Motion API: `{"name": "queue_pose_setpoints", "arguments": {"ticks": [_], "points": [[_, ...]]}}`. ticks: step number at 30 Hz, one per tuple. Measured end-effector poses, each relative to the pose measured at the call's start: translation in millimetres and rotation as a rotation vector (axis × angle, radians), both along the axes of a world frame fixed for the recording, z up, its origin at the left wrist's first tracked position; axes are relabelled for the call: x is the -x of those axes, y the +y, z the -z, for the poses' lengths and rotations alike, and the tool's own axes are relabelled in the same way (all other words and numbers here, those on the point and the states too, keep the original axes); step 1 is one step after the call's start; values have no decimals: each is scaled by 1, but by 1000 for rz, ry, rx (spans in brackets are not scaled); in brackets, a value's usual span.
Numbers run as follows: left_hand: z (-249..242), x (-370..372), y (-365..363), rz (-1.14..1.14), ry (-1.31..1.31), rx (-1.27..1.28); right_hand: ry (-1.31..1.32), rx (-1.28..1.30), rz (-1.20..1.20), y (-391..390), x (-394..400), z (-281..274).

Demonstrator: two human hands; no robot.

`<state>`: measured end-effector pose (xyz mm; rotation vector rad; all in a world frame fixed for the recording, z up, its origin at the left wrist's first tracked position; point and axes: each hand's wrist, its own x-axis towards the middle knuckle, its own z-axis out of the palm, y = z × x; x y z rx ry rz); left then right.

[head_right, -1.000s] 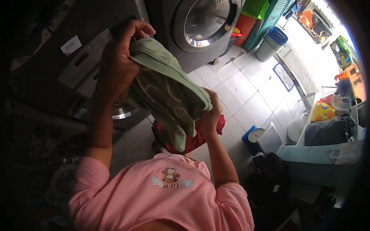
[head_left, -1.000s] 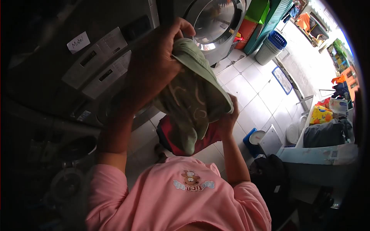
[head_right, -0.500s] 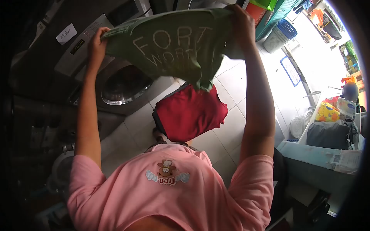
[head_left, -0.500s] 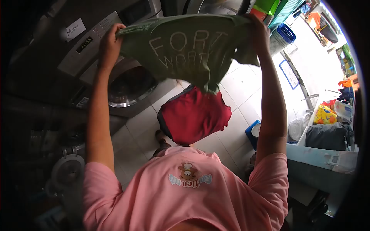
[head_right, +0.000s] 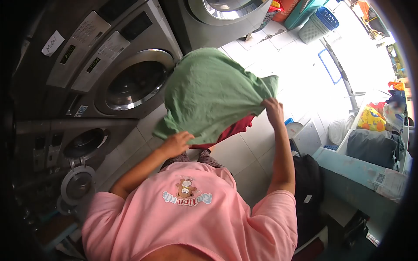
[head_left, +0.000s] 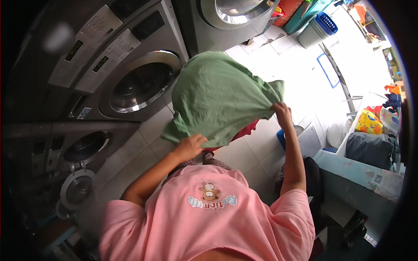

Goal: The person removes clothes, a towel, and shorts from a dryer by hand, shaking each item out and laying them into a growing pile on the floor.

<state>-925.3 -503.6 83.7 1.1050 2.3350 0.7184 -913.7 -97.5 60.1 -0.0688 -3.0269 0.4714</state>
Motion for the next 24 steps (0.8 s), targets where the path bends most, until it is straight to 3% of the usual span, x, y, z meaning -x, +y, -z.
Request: {"name": "queue_pose_setpoints", "arguments": {"ticks": [3, 4, 5, 6, 8, 12, 14, 15, 18, 20, 22, 24], "points": [[51, -35, 5, 107, -134, 66, -553, -171, 112, 4, -50, 51], [66, -37, 2, 176, -336, 137, -730, -131, 172, 0, -53, 50], [67, -36, 0, 242, -537, 208, -765, -31, 149, 7, -50, 63], [68, -33, -7, 235, -539, 205, -798, 69, 124, 15, -44, 76], [47, -10, -27, -72, -482, 116, -737, 88, 105, 8, -8, 63], [50, 28, -80, -306, -193, 60, -435, 88, -25, -64, 112, -62], [53, 44, -106, -383, -172, -5, -119, 29, -184, -123, 171, -145], [43, 54, -115, -397, -283, 44, 107, 5, -266, -158, 201, -190], [43, 70, -150, -429, -186, -62, 680, -3, -468, -275, 245, -319], [49, 79, -175, -421, -116, -92, 842, 102, -545, -347, 269, -386], [33, 87, -202, -415, -215, -87, 960, 192, -627, -415, 291, -438], [40, 91, -224, -439, -240, -100, 856, 455, -601, -478, 316, -478]]}}
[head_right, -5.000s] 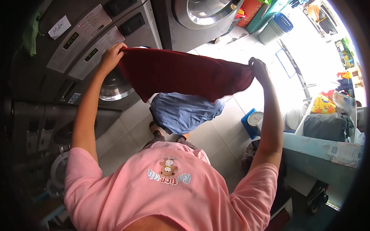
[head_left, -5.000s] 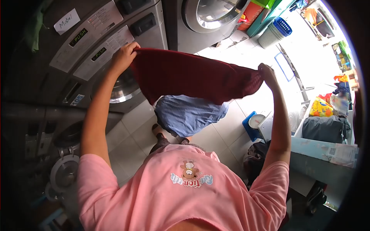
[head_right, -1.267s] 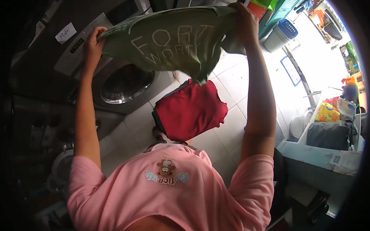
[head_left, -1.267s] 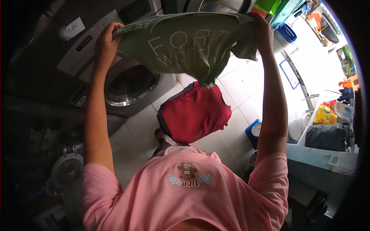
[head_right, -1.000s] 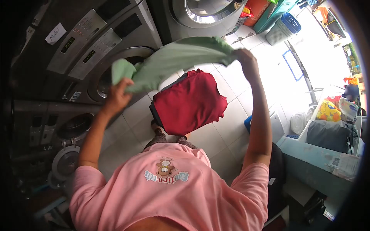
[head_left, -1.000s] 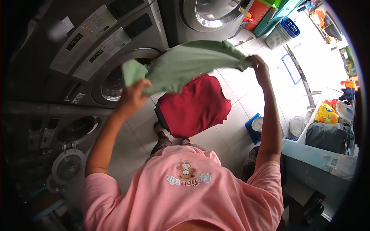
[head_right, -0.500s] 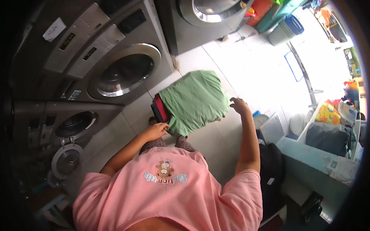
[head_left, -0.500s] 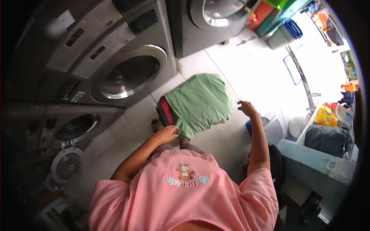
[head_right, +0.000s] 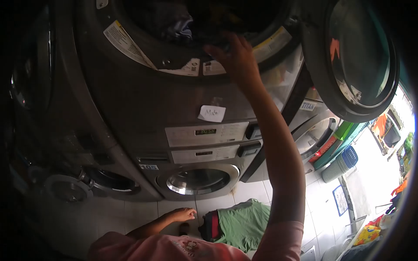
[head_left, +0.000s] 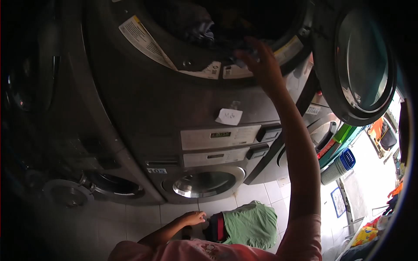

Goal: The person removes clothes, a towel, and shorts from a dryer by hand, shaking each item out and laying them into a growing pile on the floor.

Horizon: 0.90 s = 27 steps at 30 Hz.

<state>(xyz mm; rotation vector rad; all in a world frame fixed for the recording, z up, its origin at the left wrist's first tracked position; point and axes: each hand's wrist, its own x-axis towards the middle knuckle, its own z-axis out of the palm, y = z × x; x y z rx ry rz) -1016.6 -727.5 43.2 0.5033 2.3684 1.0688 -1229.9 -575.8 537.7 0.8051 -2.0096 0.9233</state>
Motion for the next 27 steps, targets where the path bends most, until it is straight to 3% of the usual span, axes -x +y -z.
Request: {"name": "queue_pose_setpoints", "arguments": {"ticks": [5, 7, 9, 11, 12, 16, 18, 19, 21, 23, 24, 25, 26, 27], "points": [[-12, 9, -26, -2, -38, -50, 111, 141, -53, -117, 78, -58], [-25, 13, -31, 47, -45, -73, -24, -130, 111, -130, 90, -78], [-35, 17, -38, 21, -49, -203, 646, -633, 577, -112, 102, -93], [-48, 21, -40, 0, -48, -336, -54, 550, -313, -107, 34, -117], [-57, 23, -40, -50, -33, -436, 14, 592, -389, -97, 29, -123], [-114, 49, -24, -132, 146, -714, 250, 616, -203, -50, -14, -144], [-169, 67, -9, -140, 211, -812, 55, 739, -464, -30, -50, -137], [-197, 77, -1, -120, 155, -984, 53, 741, -453, -14, -55, -133], [-256, 93, 18, -64, 319, -1157, -34, 502, -329, 30, -58, -119], [-304, 110, 39, -105, 490, -1359, 209, 320, -26, 55, -62, -76], [-327, 116, 47, -169, 435, -1532, 104, 360, -12, 60, -80, -51], [-335, 131, 50, -78, 405, -1693, 188, 225, 20, 69, -92, -21], [-341, 140, 54, -68, 227, -1921, -13, 255, 30, 70, -115, 7], [-346, 141, 54, -98, 187, -1963, -249, 378, -60, 72, -128, 35]]}}
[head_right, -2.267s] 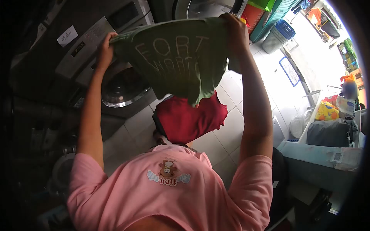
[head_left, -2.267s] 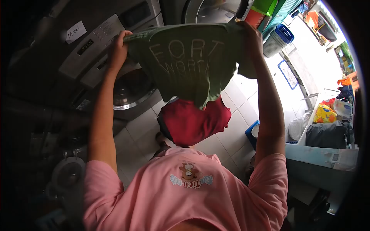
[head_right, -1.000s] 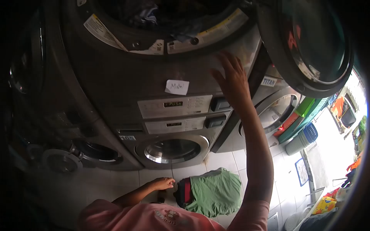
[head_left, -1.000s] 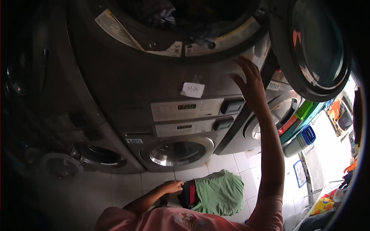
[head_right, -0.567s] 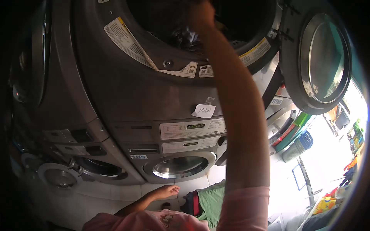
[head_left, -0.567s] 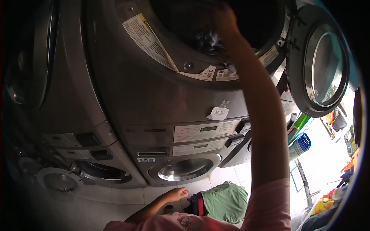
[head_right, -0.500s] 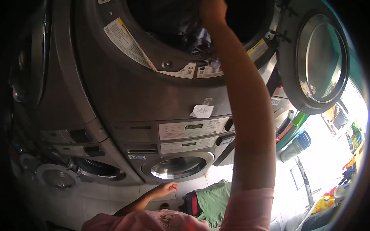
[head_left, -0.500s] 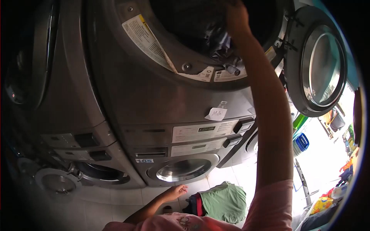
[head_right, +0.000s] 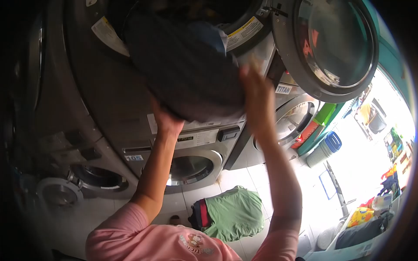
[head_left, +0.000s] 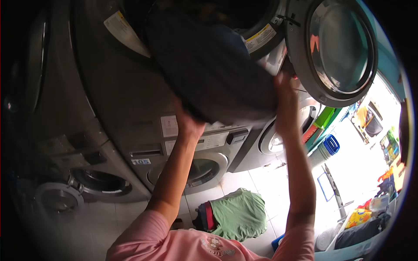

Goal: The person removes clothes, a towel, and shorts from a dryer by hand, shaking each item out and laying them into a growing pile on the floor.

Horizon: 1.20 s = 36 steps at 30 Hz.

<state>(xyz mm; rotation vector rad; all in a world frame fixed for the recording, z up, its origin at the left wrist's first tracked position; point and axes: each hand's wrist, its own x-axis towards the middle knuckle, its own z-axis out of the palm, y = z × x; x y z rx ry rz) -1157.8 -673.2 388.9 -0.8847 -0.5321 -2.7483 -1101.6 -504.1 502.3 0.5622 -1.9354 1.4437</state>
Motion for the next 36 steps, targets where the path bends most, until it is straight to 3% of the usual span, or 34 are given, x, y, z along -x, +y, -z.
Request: {"name": "queue_pose_setpoints", "arguments": {"ticks": [2, 3, 4, 5, 9, 11, 13, 19, 21, 22, 23, 24, 25, 27, 28, 29, 30, 31, 32, 33, 34, 35, 36], "points": [[-6, -2, 2, 26, -65, -78, -84, -59, -107, 11, -12, 60], [4, -11, 5, 22, -82, -83, -312, -191, -260, 15, -28, 64], [14, -18, 8, 9, -93, -77, -286, -217, -362, 16, -27, 77], [25, -27, 9, -3, -105, -54, -268, -318, -313, 20, -28, 79], [43, -34, -1, -38, -151, 30, -211, -87, -232, 11, -15, 59], [46, -28, -9, -59, -168, 103, -88, -158, -231, -6, 5, 49], [63, -25, -14, -97, -217, 262, -20, -181, -238, -38, 21, 43], [161, -58, -27, -455, -333, 1060, 55, -237, -118, -106, 70, 41], [141, -92, -24, -531, -396, 980, -288, 144, -492, -98, 87, 62], [145, -94, -31, -529, -394, 981, -220, 239, -376, -91, 82, 74], [158, -98, -42, -328, -631, 780, -159, 333, -252, -82, 76, 86], [178, -102, -55, -120, -861, 567, -192, 422, -366, -65, 58, 84], [237, -84, -81, -38, -726, 360, -233, 513, -475, -43, 41, 84], [166, -113, -70, -196, -1018, 150, -179, 733, -555, 2, 41, 109], [203, -101, -90, -202, -793, 129, -192, 837, -676, 21, 30, 113], [199, -103, -94, -310, -860, 105, -265, 927, -645, 40, 29, 126], [189, -110, -96, -305, -725, 142, -400, 1049, -643, 55, 25, 133], [186, -119, -98, -416, -806, 198, -513, 1102, -685, 69, 21, 144], [189, -128, -105, -373, -750, 273, -590, 1130, -729, 78, 13, 149], [191, -133, -111, -323, -687, 343, -601, 1154, -686, 95, 20, 171], [187, -133, -110, -409, -497, 571, -579, 1147, -866, 108, 12, 179], [182, -131, -107, -488, -276, 781, -558, 1131, -813, 119, 10, 187], [176, -132, -100, -446, -311, 796, -536, 1104, -769, 130, 8, 195]]}}
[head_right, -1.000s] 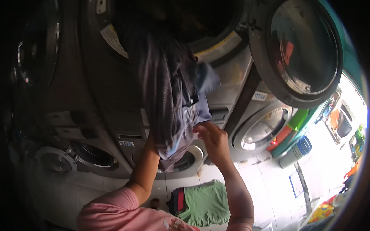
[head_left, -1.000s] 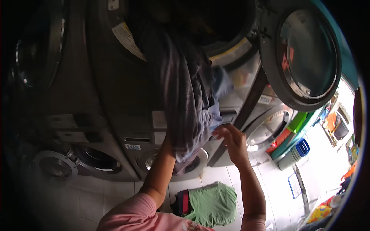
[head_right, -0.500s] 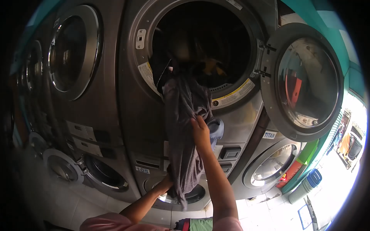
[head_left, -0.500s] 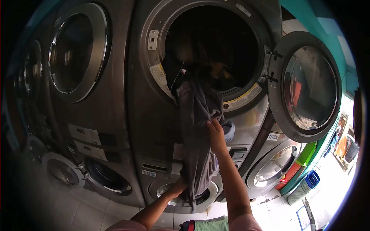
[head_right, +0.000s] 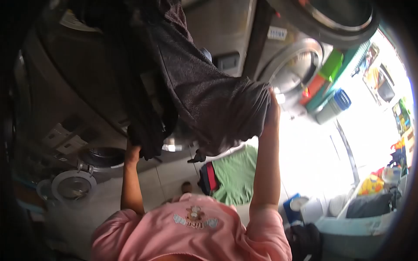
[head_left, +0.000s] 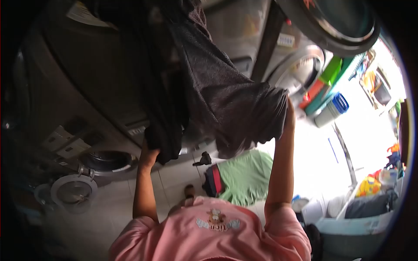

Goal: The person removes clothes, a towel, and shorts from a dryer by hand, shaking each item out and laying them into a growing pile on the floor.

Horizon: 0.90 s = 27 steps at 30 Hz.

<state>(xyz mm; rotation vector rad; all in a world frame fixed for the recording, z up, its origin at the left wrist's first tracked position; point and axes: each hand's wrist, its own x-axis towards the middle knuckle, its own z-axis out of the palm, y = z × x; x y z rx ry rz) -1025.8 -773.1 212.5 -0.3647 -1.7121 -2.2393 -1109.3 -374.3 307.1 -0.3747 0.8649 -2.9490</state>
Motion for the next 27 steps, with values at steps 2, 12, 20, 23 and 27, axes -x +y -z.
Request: {"name": "queue_pose_setpoints", "arguments": {"ticks": [2, 12, 20, 23, 27], "points": [[0, -9, 19, -33, -155, 534, 11, 34, 10, 1, -18, 1], [54, -13, 47, -191, -725, 114, -235, -571, 403, 10, -49, 21], [96, 5, 73, 240, -616, 509, -335, -571, 539, 28, -64, 8], [93, -2, 95, 437, -540, 381, -327, -556, 542, 36, -73, 3], [69, 12, 111, 642, -318, 376, -366, -481, 503, 43, -88, -1]]}}
